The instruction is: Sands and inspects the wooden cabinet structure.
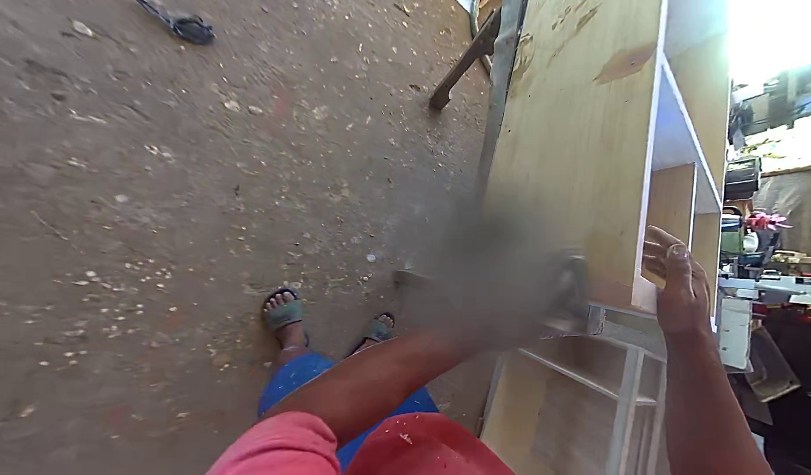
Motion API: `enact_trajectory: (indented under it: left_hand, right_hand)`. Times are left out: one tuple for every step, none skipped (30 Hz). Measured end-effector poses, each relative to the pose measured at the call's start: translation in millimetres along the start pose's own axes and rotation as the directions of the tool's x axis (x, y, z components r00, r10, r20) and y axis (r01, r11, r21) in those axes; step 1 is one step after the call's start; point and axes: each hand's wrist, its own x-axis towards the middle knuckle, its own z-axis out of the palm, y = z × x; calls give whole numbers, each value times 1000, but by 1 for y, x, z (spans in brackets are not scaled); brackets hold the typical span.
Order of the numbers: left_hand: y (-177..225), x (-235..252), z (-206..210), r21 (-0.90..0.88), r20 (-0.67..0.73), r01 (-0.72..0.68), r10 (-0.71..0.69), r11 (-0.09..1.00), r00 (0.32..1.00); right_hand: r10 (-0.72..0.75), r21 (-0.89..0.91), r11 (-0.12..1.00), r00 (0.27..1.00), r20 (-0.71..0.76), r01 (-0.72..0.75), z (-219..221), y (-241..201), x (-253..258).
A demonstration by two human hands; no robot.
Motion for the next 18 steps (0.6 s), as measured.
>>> enact_trajectory:
  left_hand:
    - [12,21,1,-11,-62,-113,113,993,992]
    - [18,35,2,-32,-123,-204,199,978,972]
    - [13,36,3,-38,-144,-221,214,974,966]
    - [-2,21,7,-31,-109,-142,137,989,985]
    - [-23,-7,16,-24,-46,-5,3,1000,999]
    - [-46,-39,24,-5,-7,129,-129,992,992]
    - [-62,-61,26,24,3,223,-223,975,975]
    - [-63,-70,27,41,-38,258,-257,965,966]
    - [-50,-65,28,17,-101,246,-243,969,965]
    - [-26,-47,27,-14,-169,180,-180,984,969]
    - [1,-19,23,-55,-216,84,-94,995,972]
    - [21,6,18,-94,-249,-6,-17,996,968]
    - [28,19,17,-104,-267,-41,11,994,964]
    - [23,14,19,-90,-254,26,-48,996,966]
    - [7,-3,22,-65,-220,187,-197,980,956]
    - [-13,-23,22,-47,-178,382,-384,923,906]
    - [-29,-43,22,-18,-142,520,-517,854,844]
    - [-37,-57,25,0,-142,575,-569,818,810]
  right_hand:
    - [2,-1,1000,1000,4,-2,-1,-2,-1]
    - [7,5,1000,1000,13,-7,-1,-5,-1]
    - [9,11,1000,1000,15,-9,-1,-6,0]
    - [13,13,1000,1000,14,-13,0,-5,2]
    - [20,14,1000,1000,18,-21,-1,-3,2]
    - [16,12,1000,1000,22,-17,-1,-2,1]
    - [0,8,1000,1000,22,0,-1,-2,2]
    - [-12,5,1000,1000,26,12,-1,-3,3]
    - [-20,9,1000,999,31,19,-1,-4,3]
    - [-25,16,1000,999,35,24,0,-4,4]
    - [-24,23,999,999,37,23,0,-4,4]
    - [-24,29,999,999,33,23,0,-3,4]
    - [-28,37,999,999,31,27,1,-3,3]
    - [-27,45,999,999,34,26,0,-2,2]
    - [-27,47,999,999,38,25,0,-3,3]
    - [-23,41,999,999,41,21,1,-6,4]
    - [-19,33,999,999,42,17,1,-9,2]
    - [-22,26,999,999,41,21,2,-12,1]
